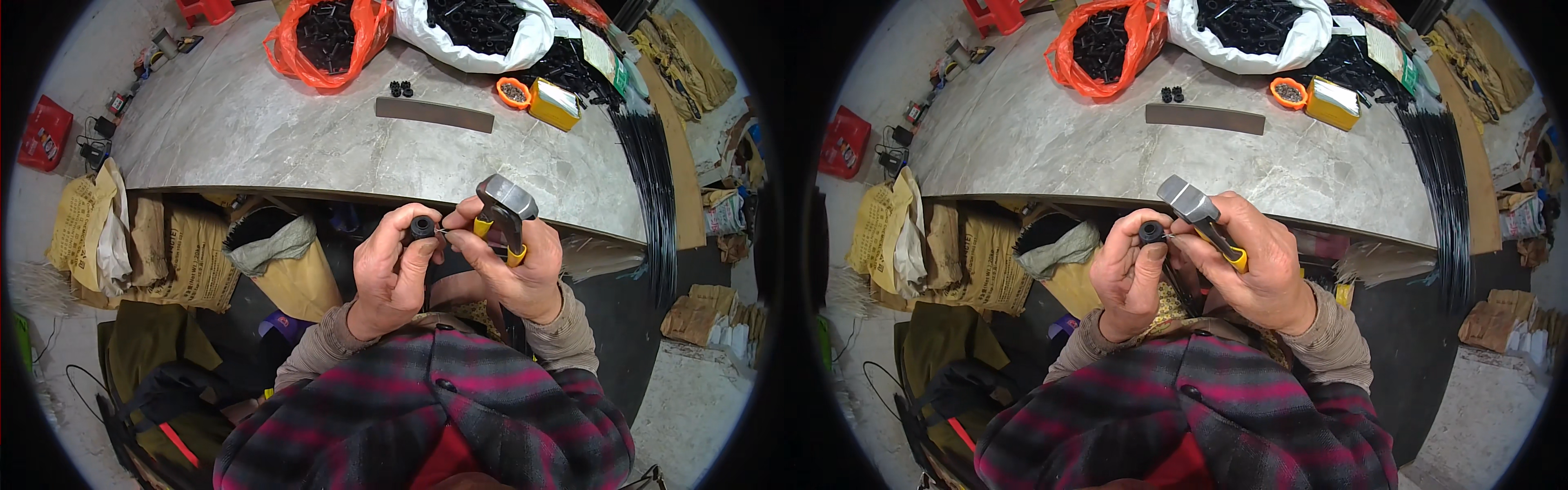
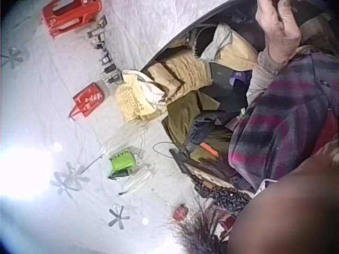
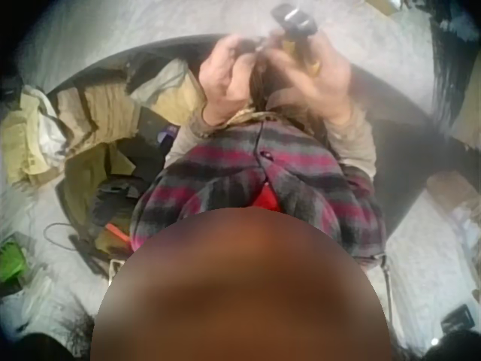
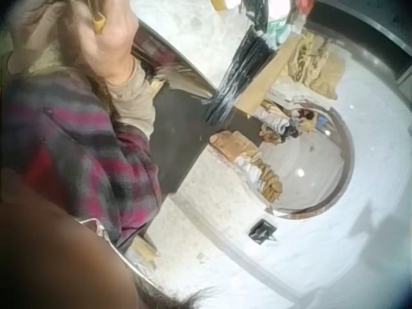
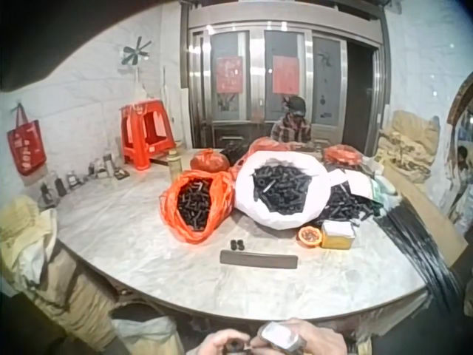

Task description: Assembling a wiring harness by attaching a connector and trimming plastic cable ties.

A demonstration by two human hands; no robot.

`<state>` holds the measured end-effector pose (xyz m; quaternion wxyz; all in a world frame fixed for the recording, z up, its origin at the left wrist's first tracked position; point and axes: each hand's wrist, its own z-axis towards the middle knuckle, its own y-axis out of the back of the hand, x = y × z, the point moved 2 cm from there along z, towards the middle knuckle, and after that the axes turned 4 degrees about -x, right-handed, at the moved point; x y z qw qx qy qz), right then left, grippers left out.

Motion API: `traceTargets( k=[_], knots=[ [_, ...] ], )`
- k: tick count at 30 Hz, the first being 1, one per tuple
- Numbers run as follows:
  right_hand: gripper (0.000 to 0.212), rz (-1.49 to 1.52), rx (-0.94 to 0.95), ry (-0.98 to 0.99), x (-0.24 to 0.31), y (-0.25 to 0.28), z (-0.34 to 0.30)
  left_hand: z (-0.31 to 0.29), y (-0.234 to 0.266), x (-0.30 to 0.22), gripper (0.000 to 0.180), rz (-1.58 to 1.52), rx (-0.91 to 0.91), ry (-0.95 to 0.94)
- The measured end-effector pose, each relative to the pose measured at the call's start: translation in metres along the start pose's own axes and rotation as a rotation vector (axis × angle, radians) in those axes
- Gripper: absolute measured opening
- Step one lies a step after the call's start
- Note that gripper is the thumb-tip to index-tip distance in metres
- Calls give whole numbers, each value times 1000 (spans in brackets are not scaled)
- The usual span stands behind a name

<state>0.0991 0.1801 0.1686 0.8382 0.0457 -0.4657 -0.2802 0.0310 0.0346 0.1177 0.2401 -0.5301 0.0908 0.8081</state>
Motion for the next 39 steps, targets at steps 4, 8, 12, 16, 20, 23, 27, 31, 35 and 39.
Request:
traceTargets(
  k=[4, 8, 12, 16, 20, 23, 27, 31, 35, 39],
  knots=[
    [20, 181, 31, -269, 4, 20, 1, 3, 5, 0, 19, -71, 49, 87],
    [29, 69, 494, -397, -1, 59, 3, 3, 7, -1, 21, -143, 58, 153],
    [38, -56, 724, -334, -6, 62, 2, 4, 7, -1, 25, -139, 109, 110],
    [40, -102, 784, -340, -6, 59, 7, 4, 8, -5, 28, -64, 154, 104],
    [41, -89, 807, -310, -8, 58, 8, 3, 9, -6, 29, -40, 158, 100],
    [41, -68, 822, -307, -8, 57, 10, 3, 8, -4, 30, -38, 162, 83],
    [43, -90, 849, -329, -8, 58, 13, 3, 6, -6, 21, -48, 95, 90],
    [44, -141, 881, -356, -7, 59, 17, 2, 6, -8, 21, -22, 106, 80],
    [37, -120, 877, -340, -6, 60, 22, 0, 9, -1, 30, -17, 199, 57],
    [33, -195, 900, -349, -4, 60, 28, 2, 9, -1, 31, -27, 201, 72]
  ],
)
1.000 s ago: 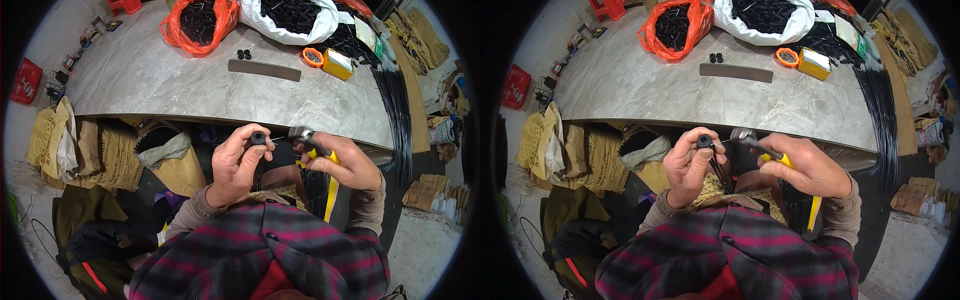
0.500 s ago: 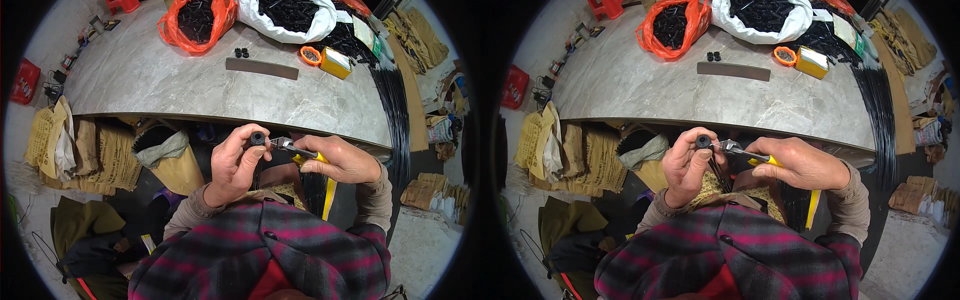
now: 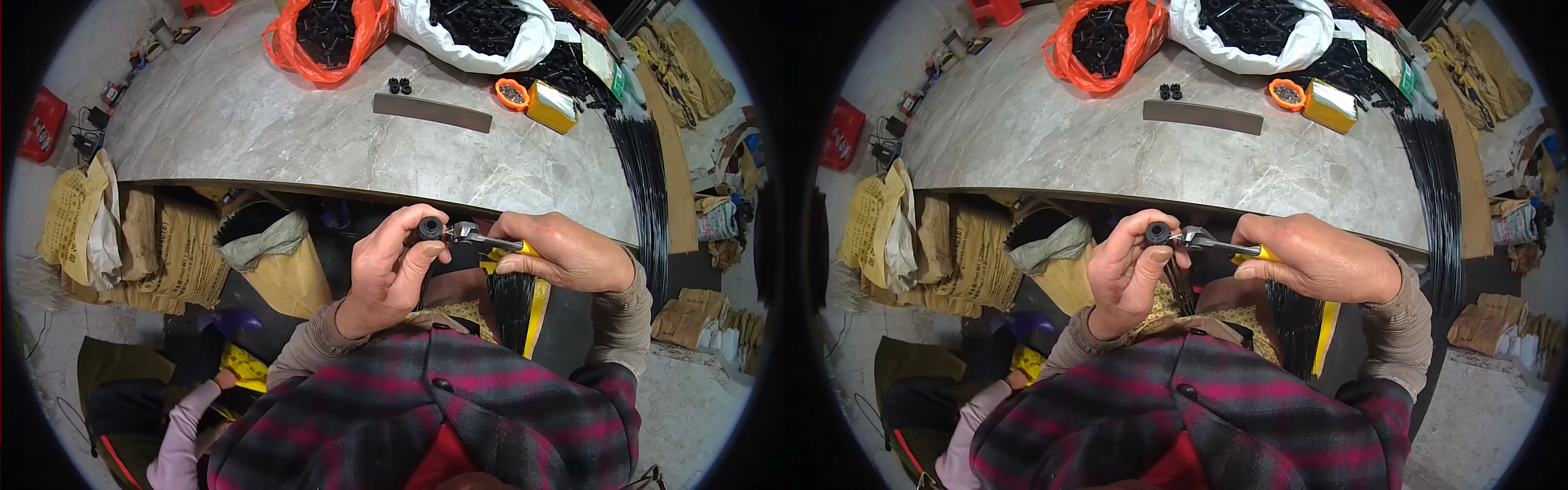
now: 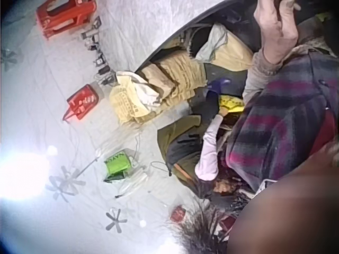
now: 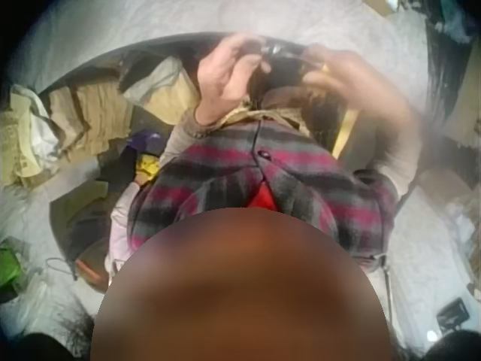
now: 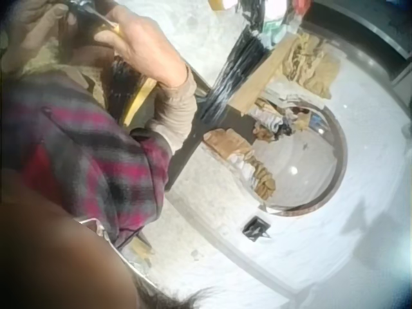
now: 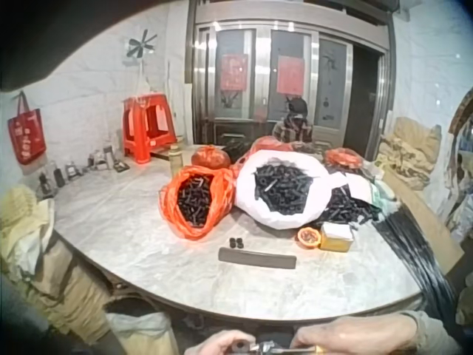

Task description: Assembling a wiring harness by attaching a connector and trimming plastic cable ties.

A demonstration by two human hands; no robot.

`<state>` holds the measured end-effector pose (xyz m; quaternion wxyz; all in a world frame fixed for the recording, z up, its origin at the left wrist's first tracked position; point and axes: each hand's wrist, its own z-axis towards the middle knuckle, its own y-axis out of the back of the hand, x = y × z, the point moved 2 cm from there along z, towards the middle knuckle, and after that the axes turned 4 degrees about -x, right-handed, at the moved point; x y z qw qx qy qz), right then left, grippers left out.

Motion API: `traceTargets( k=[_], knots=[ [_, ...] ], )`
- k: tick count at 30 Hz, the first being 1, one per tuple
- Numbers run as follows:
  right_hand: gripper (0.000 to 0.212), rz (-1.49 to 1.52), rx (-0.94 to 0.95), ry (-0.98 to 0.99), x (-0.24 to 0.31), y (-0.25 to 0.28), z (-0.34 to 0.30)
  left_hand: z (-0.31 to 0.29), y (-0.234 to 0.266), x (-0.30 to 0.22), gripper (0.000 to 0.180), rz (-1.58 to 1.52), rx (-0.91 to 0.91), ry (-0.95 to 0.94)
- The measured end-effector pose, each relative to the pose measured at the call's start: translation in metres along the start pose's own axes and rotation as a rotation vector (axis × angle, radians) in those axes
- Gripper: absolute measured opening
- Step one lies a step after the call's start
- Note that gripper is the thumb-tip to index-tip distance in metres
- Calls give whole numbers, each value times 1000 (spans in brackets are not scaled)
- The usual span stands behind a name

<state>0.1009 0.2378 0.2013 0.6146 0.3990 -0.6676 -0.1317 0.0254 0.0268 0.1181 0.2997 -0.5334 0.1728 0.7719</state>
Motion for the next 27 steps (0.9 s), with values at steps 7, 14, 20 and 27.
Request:
traceTargets(
  k=[7, 14, 20, 27],
  knots=[
    [46, -157, -168, 64, 5, -1, 9, 3, 4, -4, 20, 49, -95, -20],
    [47, -854, -570, 246, 4, -23, 6, 2, 8, 7, 23, -65, -213, -160],
    [44, -1252, -777, 591, 9, -33, 20, 3, 25, 17, 19, -107, -326, -262],
    [42, -1601, -976, 748, 51, -65, 71, -3, 49, 35, 22, -153, -374, -261]
  ],
)
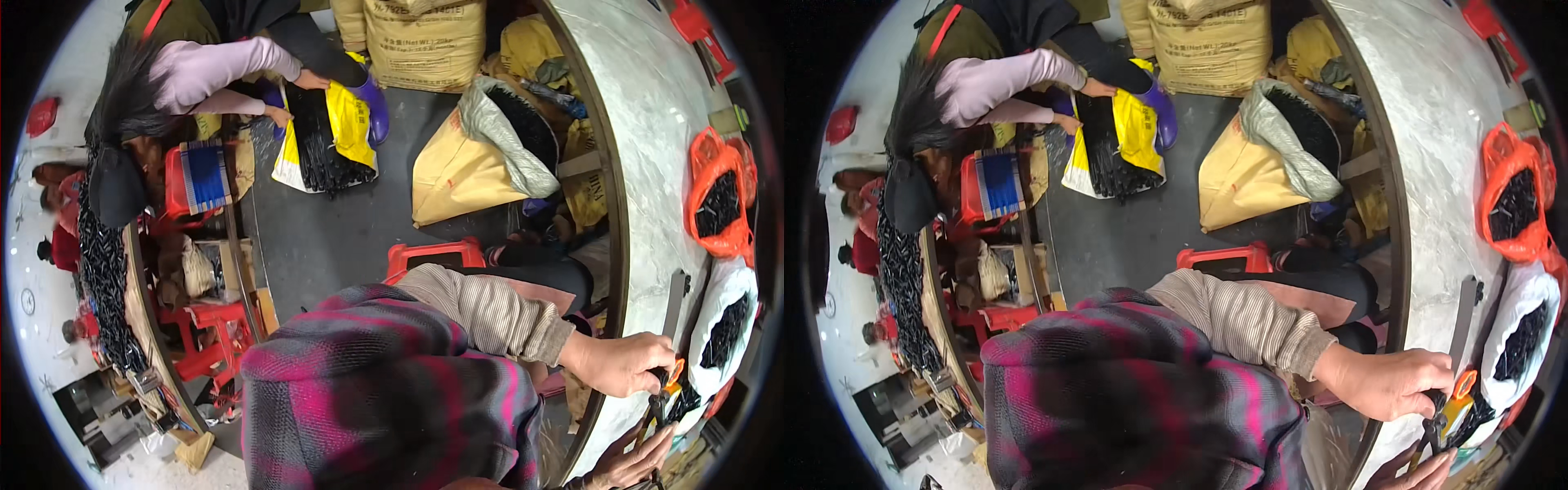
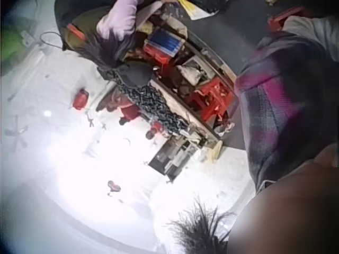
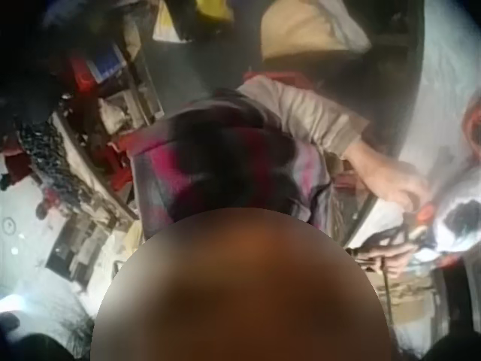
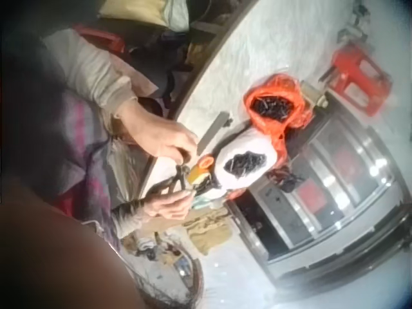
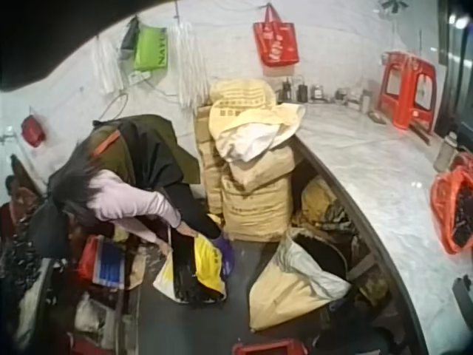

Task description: Assembling a wiring harness by attaching a connector and trimming plastic cable ties.

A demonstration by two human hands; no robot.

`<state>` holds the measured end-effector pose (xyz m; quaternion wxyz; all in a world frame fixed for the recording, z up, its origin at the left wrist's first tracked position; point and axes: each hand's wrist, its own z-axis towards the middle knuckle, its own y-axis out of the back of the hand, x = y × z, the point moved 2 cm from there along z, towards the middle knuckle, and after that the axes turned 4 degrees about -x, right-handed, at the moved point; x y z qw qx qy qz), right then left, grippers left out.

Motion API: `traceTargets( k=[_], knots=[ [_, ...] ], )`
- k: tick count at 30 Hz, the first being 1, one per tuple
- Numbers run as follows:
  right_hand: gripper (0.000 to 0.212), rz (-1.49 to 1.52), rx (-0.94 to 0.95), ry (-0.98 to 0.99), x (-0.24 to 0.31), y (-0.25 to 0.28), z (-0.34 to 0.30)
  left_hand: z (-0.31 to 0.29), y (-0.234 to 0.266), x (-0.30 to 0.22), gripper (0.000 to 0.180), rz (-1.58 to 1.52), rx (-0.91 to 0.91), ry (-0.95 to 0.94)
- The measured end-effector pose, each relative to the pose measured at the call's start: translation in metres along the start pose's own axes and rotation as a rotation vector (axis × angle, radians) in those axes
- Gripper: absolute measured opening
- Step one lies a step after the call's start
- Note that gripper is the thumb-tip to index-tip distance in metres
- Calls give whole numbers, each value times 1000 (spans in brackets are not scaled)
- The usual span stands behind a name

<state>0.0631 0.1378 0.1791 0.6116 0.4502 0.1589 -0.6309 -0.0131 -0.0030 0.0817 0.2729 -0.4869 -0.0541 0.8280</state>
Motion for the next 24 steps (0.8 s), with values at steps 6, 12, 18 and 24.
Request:
traceTargets(
  k=[6, 12, 18, 24],
  knots=[
    [43, 137, 66, -4, 15, -4, 24, 2, 16, -2, 23, -38, -73, -22],
    [45, 266, 275, -17, 6, 5, 20, 1, 10, -4, 25, -32, -82, -7],
    [56, 655, 607, -397, -18, 26, -38, 5, -15, -13, 22, -61, -9, 6],
    [66, 1344, 1007, -783, -32, 15, -38, 4, -12, -21, 27, -111, 211, 406]
  ],
)
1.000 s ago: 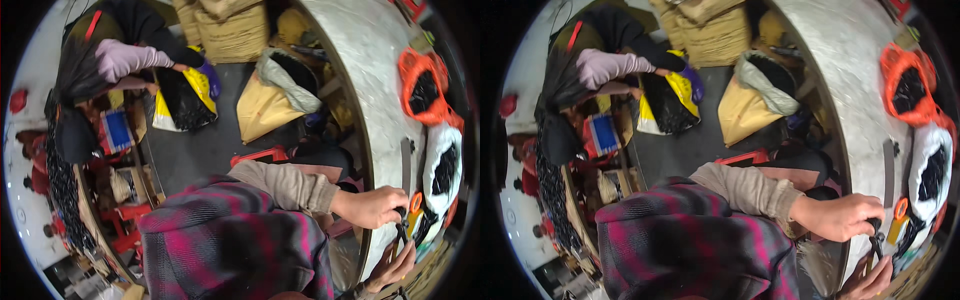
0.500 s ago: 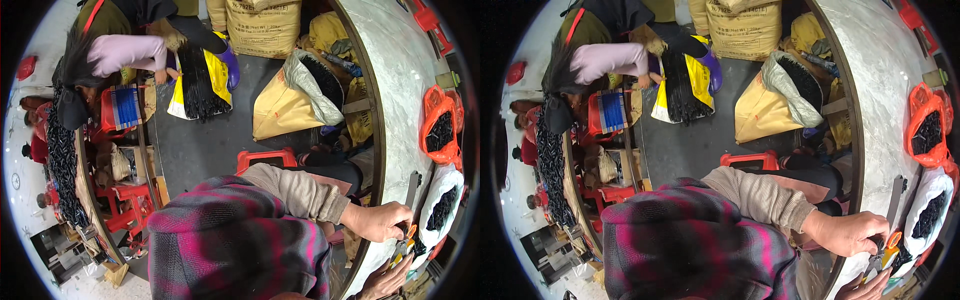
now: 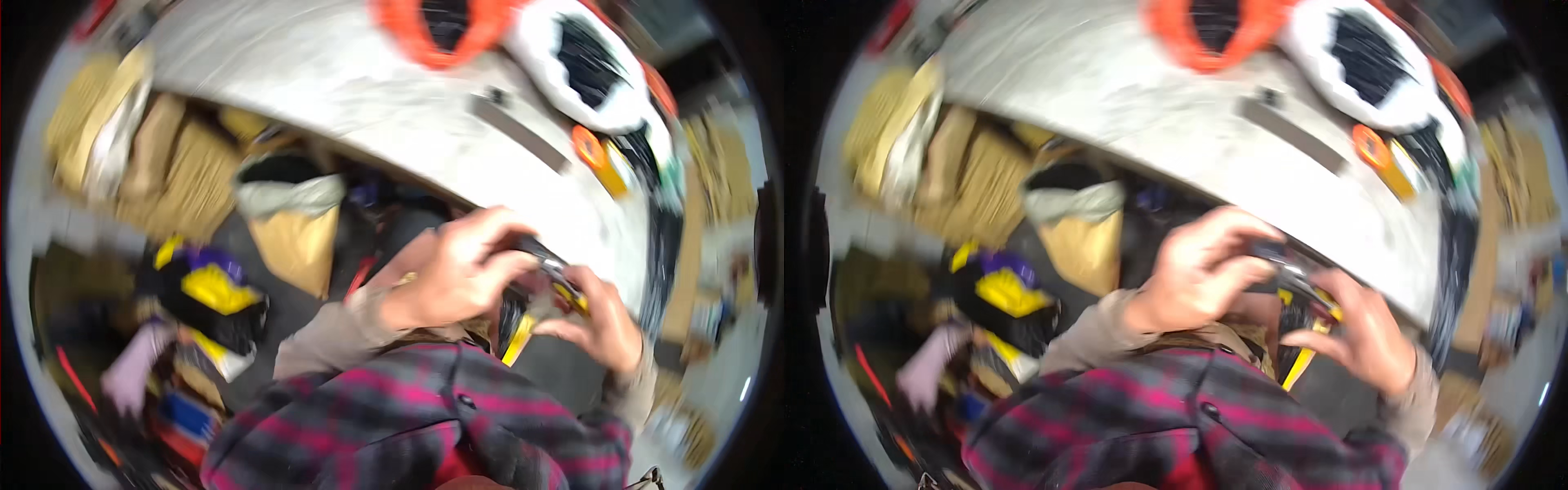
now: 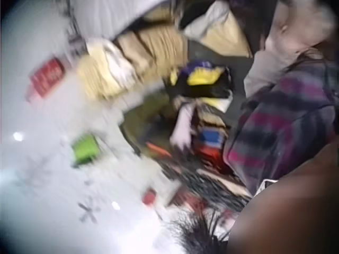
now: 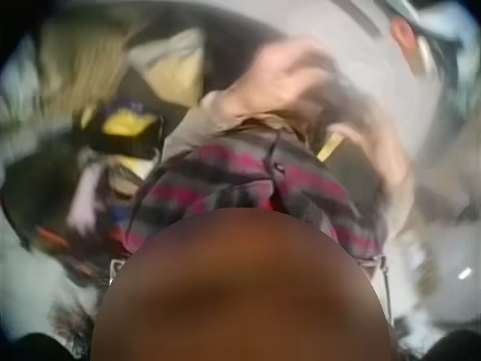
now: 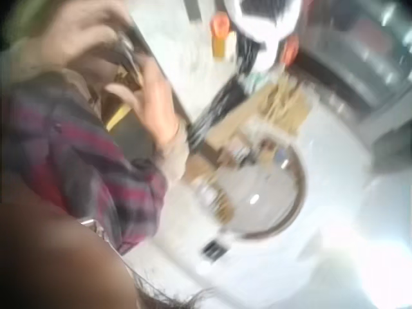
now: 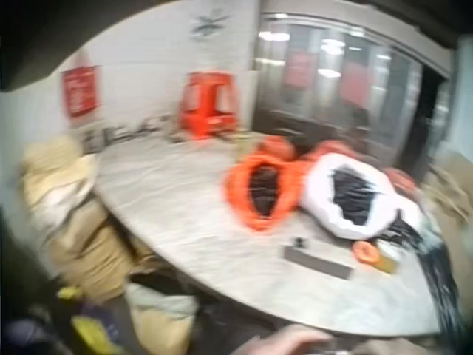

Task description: Assembling a wiring harness by attaching a connector and trimming plastic cable ties.

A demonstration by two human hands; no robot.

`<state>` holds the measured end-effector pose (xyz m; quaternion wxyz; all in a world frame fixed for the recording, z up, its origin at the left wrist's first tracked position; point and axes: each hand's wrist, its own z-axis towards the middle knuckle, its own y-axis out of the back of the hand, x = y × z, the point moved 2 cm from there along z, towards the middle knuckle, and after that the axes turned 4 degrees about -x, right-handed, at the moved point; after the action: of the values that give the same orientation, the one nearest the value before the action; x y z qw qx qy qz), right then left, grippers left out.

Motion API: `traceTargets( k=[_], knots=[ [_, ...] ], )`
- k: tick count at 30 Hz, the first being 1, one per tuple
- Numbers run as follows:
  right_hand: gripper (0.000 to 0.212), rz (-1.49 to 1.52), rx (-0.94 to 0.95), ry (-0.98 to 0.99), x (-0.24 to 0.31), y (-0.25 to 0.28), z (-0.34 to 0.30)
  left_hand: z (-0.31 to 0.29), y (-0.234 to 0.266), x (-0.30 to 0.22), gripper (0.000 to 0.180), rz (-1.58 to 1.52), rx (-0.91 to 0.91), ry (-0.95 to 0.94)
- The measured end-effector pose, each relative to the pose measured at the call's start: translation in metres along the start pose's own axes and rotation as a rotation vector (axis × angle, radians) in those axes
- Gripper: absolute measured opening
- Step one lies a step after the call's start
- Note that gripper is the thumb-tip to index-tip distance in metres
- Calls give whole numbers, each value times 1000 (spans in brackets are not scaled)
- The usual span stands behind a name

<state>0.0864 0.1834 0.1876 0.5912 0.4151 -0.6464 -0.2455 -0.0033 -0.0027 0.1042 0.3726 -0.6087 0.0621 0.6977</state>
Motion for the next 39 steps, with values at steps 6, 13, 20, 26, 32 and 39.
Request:
traceTargets(
  k=[6, 13, 20, 26, 32, 39],
  knots=[
    [42, 502, 293, -66, -32, 20, -8, 6, -23, -2, 26, -16, 97, -49],
    [31, 236, 16, -69, -47, 18, -25, 7, -41, 1, 25, 79, 31, -64],
    [66, -714, -660, 517, -34, 14, -46, 6, -44, 0, 26, 175, -15, -104],
    [65, -500, -530, 215, -30, -4, -53, 9, -48, 5, 27, 165, -65, -104],
    [39, 196, -101, 59, -41, 6, -57, 13, -47, 4, 26, 174, 53, -102],
    [32, 633, 1, 111, -49, -16, -46, 18, -38, 6, 25, 96, 90, -52]
  ],
)
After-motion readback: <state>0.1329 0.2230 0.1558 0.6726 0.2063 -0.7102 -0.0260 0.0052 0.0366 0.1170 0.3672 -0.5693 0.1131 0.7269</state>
